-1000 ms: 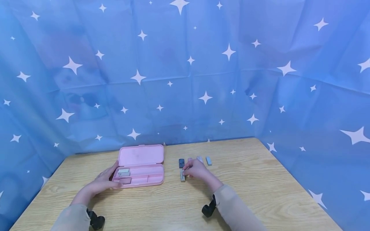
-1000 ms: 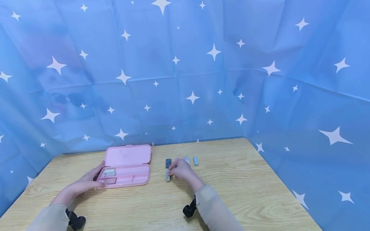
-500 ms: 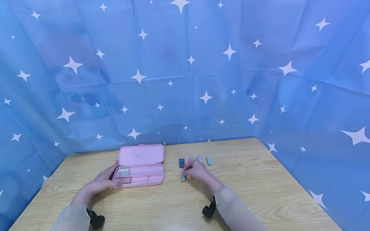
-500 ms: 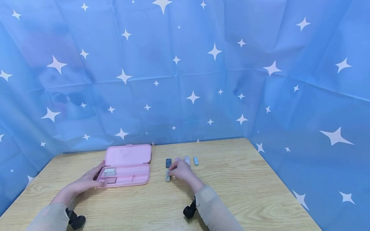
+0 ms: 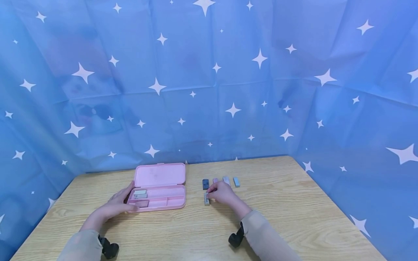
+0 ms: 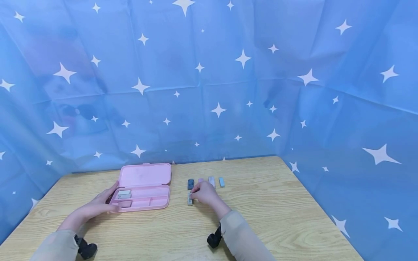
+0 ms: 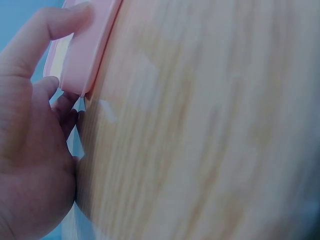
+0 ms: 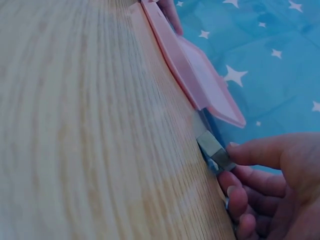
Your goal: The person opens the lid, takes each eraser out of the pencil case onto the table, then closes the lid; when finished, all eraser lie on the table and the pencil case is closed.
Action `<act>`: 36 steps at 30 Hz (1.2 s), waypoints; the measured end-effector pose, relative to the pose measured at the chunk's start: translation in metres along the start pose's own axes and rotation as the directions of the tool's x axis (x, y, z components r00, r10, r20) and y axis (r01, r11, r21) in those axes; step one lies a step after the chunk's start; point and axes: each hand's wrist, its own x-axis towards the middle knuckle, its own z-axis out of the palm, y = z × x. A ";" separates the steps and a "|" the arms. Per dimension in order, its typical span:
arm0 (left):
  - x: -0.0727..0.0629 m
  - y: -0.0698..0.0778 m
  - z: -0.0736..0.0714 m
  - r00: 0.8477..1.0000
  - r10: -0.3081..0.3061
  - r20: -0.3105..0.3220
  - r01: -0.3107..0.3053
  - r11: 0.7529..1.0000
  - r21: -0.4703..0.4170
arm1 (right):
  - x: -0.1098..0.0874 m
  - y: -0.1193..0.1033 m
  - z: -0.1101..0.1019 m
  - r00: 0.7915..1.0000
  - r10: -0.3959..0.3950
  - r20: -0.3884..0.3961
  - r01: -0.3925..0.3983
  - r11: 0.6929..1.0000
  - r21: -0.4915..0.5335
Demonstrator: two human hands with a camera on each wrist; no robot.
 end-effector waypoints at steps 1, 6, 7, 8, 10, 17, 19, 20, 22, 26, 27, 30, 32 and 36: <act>0.000 0.000 0.000 1.000 0.001 -0.001 -0.001 1.000 0.002 | 0.000 0.000 0.000 1.000 -0.003 0.000 0.003 1.000 -0.001; 0.001 0.001 -0.002 1.000 0.002 -0.002 -0.002 1.000 0.005 | 0.000 -0.001 0.000 1.000 -0.012 -0.002 0.012 1.000 -0.009; 0.001 0.001 -0.002 1.000 0.002 -0.002 -0.002 1.000 0.004 | -0.001 -0.001 0.000 1.000 -0.016 -0.005 0.016 1.000 -0.013; 0.001 0.001 -0.002 1.000 0.003 -0.001 -0.002 1.000 0.003 | -0.001 -0.001 0.000 1.000 -0.021 -0.007 0.020 1.000 -0.016; 0.001 0.001 -0.003 1.000 0.003 -0.001 -0.003 1.000 0.002 | -0.002 -0.002 0.000 1.000 -0.026 -0.013 0.025 1.000 -0.019; 0.002 0.002 -0.005 1.000 -0.002 -0.003 0.002 1.000 0.015 | 0.000 -0.002 0.000 0.999 -0.040 -0.023 0.039 0.999 -0.028; 0.002 0.003 -0.005 1.000 -0.002 -0.004 0.002 1.000 0.018 | 0.002 -0.001 -0.003 0.999 -0.042 -0.017 0.042 0.999 -0.022; 0.002 0.003 -0.005 1.000 -0.001 -0.003 0.001 1.000 0.018 | 0.003 -0.001 -0.005 0.999 -0.042 -0.014 0.042 0.999 -0.017; 0.002 0.005 -0.005 1.000 0.000 0.000 0.000 1.000 0.014 | 0.005 -0.004 -0.011 0.999 -0.040 0.000 0.040 0.999 -0.008; 0.001 0.008 -0.003 1.000 -0.012 0.010 0.012 1.000 -0.001 | 0.011 -0.016 -0.020 0.999 -0.037 0.033 0.038 0.998 -0.042; 0.001 0.008 -0.003 1.000 -0.018 0.012 0.018 1.000 -0.004 | 0.013 -0.020 -0.020 0.998 -0.041 0.045 0.043 0.997 -0.057; -0.001 0.008 -0.002 0.999 -0.033 0.020 0.033 0.999 -0.012 | 0.022 -0.032 -0.019 0.994 -0.057 0.094 0.066 0.993 -0.094; -0.001 0.006 -0.002 0.999 -0.039 0.024 0.039 0.999 -0.014 | 0.028 -0.041 -0.017 0.987 -0.068 0.143 0.082 0.992 -0.094; 0.001 0.005 -0.001 0.999 -0.027 0.024 0.028 0.999 -0.020 | 0.039 -0.061 -0.011 0.968 -0.066 0.241 0.093 0.990 -0.103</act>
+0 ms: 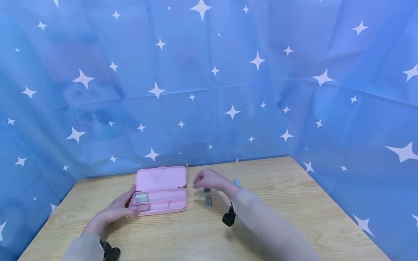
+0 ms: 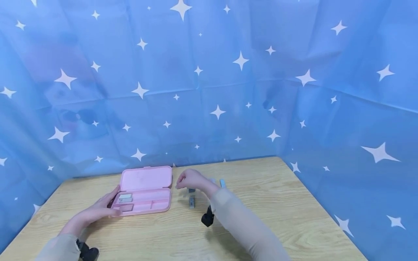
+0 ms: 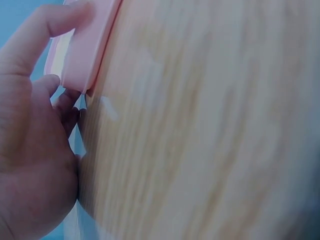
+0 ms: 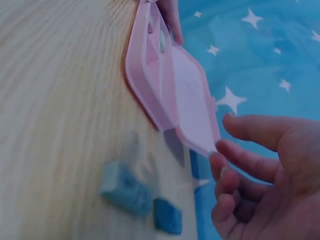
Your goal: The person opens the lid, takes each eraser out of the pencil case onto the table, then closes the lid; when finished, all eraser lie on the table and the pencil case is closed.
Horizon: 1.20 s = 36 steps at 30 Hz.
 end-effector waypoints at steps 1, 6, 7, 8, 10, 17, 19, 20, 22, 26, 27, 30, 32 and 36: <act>0.000 0.000 0.000 1.000 0.002 -0.001 -0.002 1.000 -0.003 | 0.004 -0.005 0.001 1.000 -0.006 0.024 0.007 1.000 -0.011; -0.001 -0.002 0.001 1.000 -0.003 -0.003 0.003 1.000 -0.020 | 0.025 -0.032 0.014 0.990 -0.046 0.135 0.063 0.990 -0.123; -0.001 -0.003 0.001 1.000 -0.006 -0.003 0.006 1.000 -0.021 | 0.029 -0.037 0.017 0.986 -0.058 0.157 0.082 0.986 -0.148; -0.002 -0.003 0.001 1.000 -0.008 -0.002 0.007 1.000 -0.022 | 0.033 -0.041 0.020 0.982 -0.066 0.176 0.096 0.981 -0.166; -0.003 -0.004 0.001 1.000 -0.009 -0.002 0.009 1.000 -0.027 | 0.040 -0.047 0.028 0.975 -0.079 0.209 0.119 0.976 -0.183; -0.004 -0.002 0.000 0.999 -0.039 0.006 0.039 0.997 -0.066 | 0.056 -0.060 0.055 0.937 -0.205 0.281 0.262 0.948 -0.182; -0.004 -0.001 -0.001 0.999 -0.036 0.002 0.036 0.998 -0.054 | 0.060 -0.064 0.062 0.927 -0.239 0.290 0.307 0.927 -0.216; -0.004 -0.001 -0.001 0.999 -0.032 -0.001 0.032 0.998 -0.047 | 0.061 -0.065 0.066 0.922 -0.252 0.293 0.325 0.916 -0.235; -0.004 0.000 -0.002 1.000 -0.018 -0.006 0.018 0.999 -0.033 | 0.063 -0.069 0.072 0.920 -0.252 0.301 0.330 0.912 -0.244; -0.003 0.000 -0.002 1.000 0.005 -0.019 -0.006 1.000 -0.016 | 0.067 -0.076 0.085 0.915 -0.233 0.331 0.320 0.917 -0.237; -0.003 0.000 -0.002 1.000 0.008 -0.019 -0.009 1.000 -0.014 | 0.068 -0.077 0.087 0.911 -0.230 0.342 0.320 0.918 -0.235; -0.002 -0.002 -0.002 1.000 0.008 -0.023 -0.008 1.000 -0.006 | 0.071 -0.081 0.094 0.903 -0.231 0.363 0.333 0.909 -0.252; -0.002 -0.003 -0.001 1.000 0.003 -0.019 -0.003 1.000 -0.006 | 0.072 -0.083 0.099 0.900 -0.228 0.370 0.340 0.900 -0.273; -0.001 -0.004 -0.001 1.000 -0.004 -0.025 0.004 1.000 -0.005 | 0.075 -0.086 0.108 0.899 -0.221 0.377 0.352 0.879 -0.322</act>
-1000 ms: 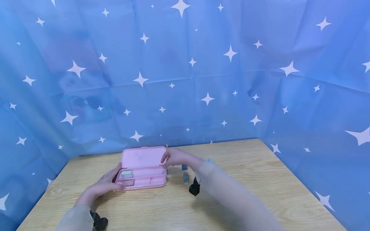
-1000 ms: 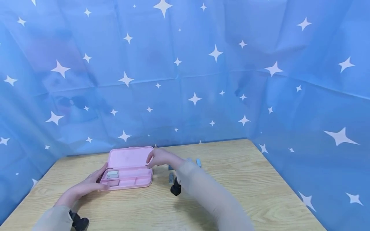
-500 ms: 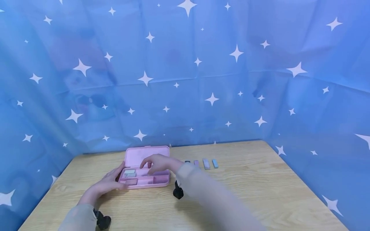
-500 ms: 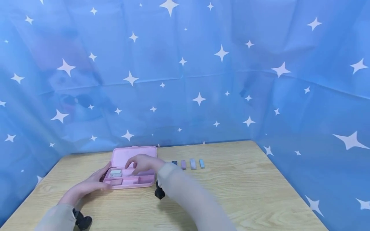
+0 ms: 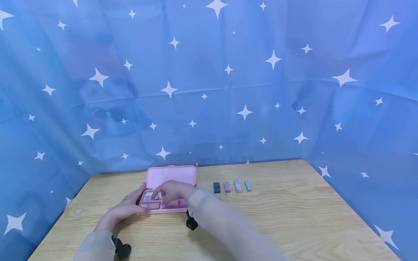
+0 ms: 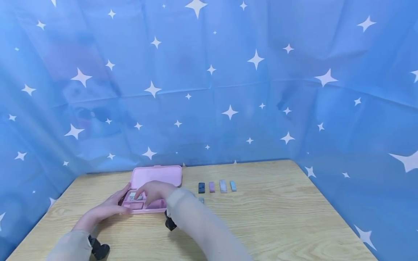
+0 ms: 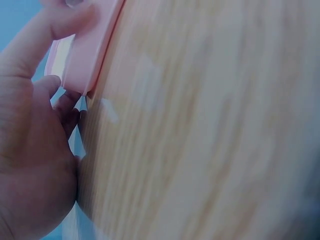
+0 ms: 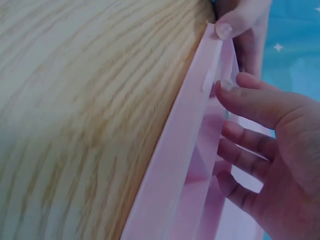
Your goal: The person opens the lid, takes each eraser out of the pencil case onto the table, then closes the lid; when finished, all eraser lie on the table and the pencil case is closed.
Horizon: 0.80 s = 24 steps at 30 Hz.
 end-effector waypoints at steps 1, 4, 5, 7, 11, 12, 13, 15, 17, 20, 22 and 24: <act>0.000 0.000 0.000 1.000 0.001 0.000 -0.001 1.000 0.002 | 0.001 -0.001 0.001 1.000 0.003 0.005 -0.003 1.000 -0.010; 0.000 0.001 0.000 1.000 0.006 0.000 -0.006 1.000 0.006 | 0.006 -0.003 0.004 1.000 0.005 0.018 -0.005 0.999 -0.035; 0.000 0.001 -0.001 1.000 0.007 0.001 -0.007 1.000 0.004 | 0.008 -0.004 0.005 1.000 0.004 0.025 -0.003 0.999 -0.046; 0.000 0.001 -0.001 1.000 0.007 0.001 -0.007 1.000 0.004 | 0.011 -0.005 0.007 0.999 -0.006 0.034 0.009 0.997 -0.076; 0.001 -0.001 -0.001 1.000 0.009 -0.004 -0.009 1.000 0.011 | 0.017 -0.007 0.007 0.997 -0.045 0.058 0.054 0.984 -0.167; 0.002 -0.001 -0.001 1.000 0.012 -0.006 -0.012 1.000 0.013 | 0.019 -0.007 0.008 0.997 -0.050 0.062 0.061 0.980 -0.188; 0.002 -0.001 -0.001 1.000 0.015 -0.007 -0.015 1.000 0.015 | 0.019 -0.008 0.008 0.996 -0.050 0.067 0.063 0.978 -0.198; 0.003 -0.001 0.000 1.000 0.021 -0.008 -0.021 1.000 0.019 | 0.019 -0.009 0.008 0.997 -0.035 0.070 0.049 0.977 -0.210; 0.003 -0.002 0.000 1.000 0.024 -0.009 -0.023 1.000 0.021 | 0.018 -0.011 0.008 0.997 -0.011 0.071 0.026 0.978 -0.206; 0.003 -0.002 0.000 1.000 0.017 -0.009 -0.017 1.000 0.023 | 0.016 -0.014 0.009 0.997 0.028 0.066 -0.014 0.979 -0.204; 0.003 -0.002 0.000 1.000 0.008 -0.007 -0.008 1.000 0.020 | 0.016 -0.015 0.010 0.997 0.047 0.063 -0.033 0.977 -0.209; 0.003 -0.002 -0.001 1.000 0.002 -0.004 -0.002 1.000 0.016 | 0.017 -0.016 0.011 0.996 0.064 0.059 -0.050 0.976 -0.213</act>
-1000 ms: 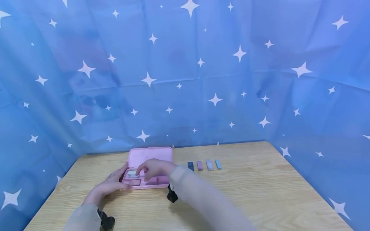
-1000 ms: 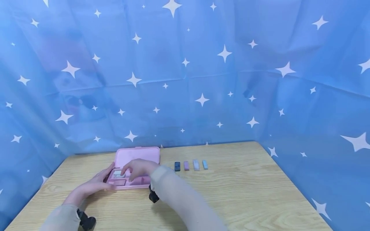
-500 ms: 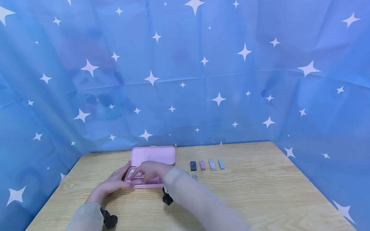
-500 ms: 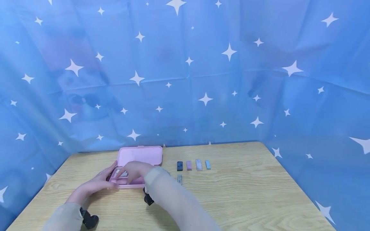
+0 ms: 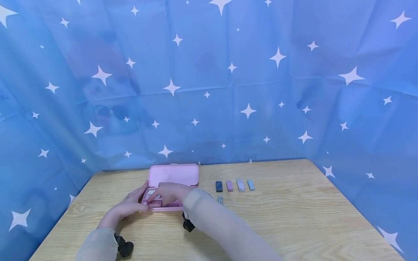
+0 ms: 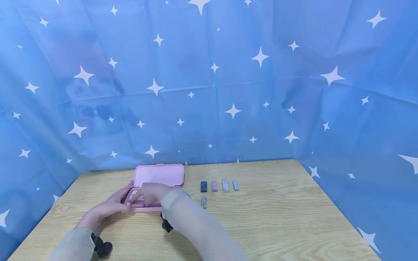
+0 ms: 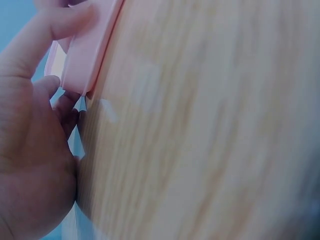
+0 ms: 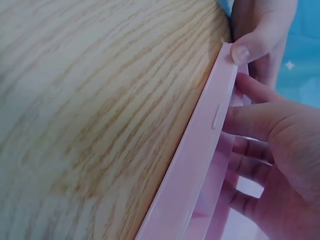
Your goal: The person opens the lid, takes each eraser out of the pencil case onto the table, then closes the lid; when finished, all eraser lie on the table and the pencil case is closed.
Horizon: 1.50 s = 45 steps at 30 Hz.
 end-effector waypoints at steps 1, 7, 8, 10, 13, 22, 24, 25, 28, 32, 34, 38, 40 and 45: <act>0.000 0.000 0.000 1.000 -0.001 0.003 0.001 1.000 -0.003 | 0.000 0.000 0.000 1.000 0.011 0.000 -0.011 1.000 -0.001; 0.001 0.000 -0.001 1.000 0.010 0.006 -0.010 1.000 -0.012 | 0.001 0.000 0.000 1.000 0.017 -0.003 -0.017 0.999 -0.035; 0.001 0.000 -0.001 1.000 0.012 0.004 -0.012 1.000 -0.012 | 0.001 0.000 0.000 1.000 0.015 -0.002 -0.015 0.999 -0.036; 0.001 0.000 -0.001 1.000 0.019 0.006 -0.019 1.000 -0.015 | 0.001 0.001 0.000 1.000 0.019 0.001 -0.019 0.999 -0.026; 0.000 0.001 0.000 1.000 0.019 0.010 -0.019 1.000 -0.021 | 0.001 0.002 -0.001 1.000 0.003 0.004 -0.002 0.999 -0.048; -0.001 0.000 0.000 0.999 0.032 0.006 -0.032 0.999 -0.010 | -0.012 -0.003 -0.015 0.997 -0.075 -0.003 0.073 0.981 -0.180; -0.001 0.000 0.000 1.000 0.027 0.006 -0.027 1.000 -0.014 | -0.015 -0.003 -0.019 0.996 -0.088 0.000 0.087 0.978 -0.188; -0.002 0.001 0.000 1.000 0.027 0.005 -0.027 1.000 -0.012 | -0.017 -0.003 -0.021 0.995 -0.098 -0.001 0.096 0.978 -0.186; -0.002 0.001 0.000 1.000 0.029 0.004 -0.029 0.999 -0.014 | -0.024 -0.001 -0.027 0.989 -0.146 -0.006 0.143 0.977 -0.161; -0.003 0.001 0.001 1.000 0.023 0.004 -0.023 1.000 0.002 | -0.035 0.008 -0.029 0.986 -0.165 -0.012 0.164 0.985 -0.046; -0.003 0.001 0.001 1.000 0.016 0.003 -0.016 1.000 0.009 | -0.040 0.015 -0.028 0.988 -0.153 -0.013 0.153 0.988 0.019; -0.004 0.000 0.000 1.000 0.015 -0.005 -0.015 1.000 0.010 | -0.049 0.031 -0.024 0.987 -0.156 -0.046 0.159 0.985 0.068; -0.004 0.000 -0.001 1.000 0.018 -0.007 -0.018 1.000 0.008 | -0.053 0.038 -0.024 0.984 -0.166 -0.072 0.169 0.984 0.047; -0.002 0.000 0.000 1.000 0.017 -0.007 -0.017 1.000 0.006 | -0.062 0.050 -0.025 0.986 -0.139 -0.095 0.145 0.988 0.055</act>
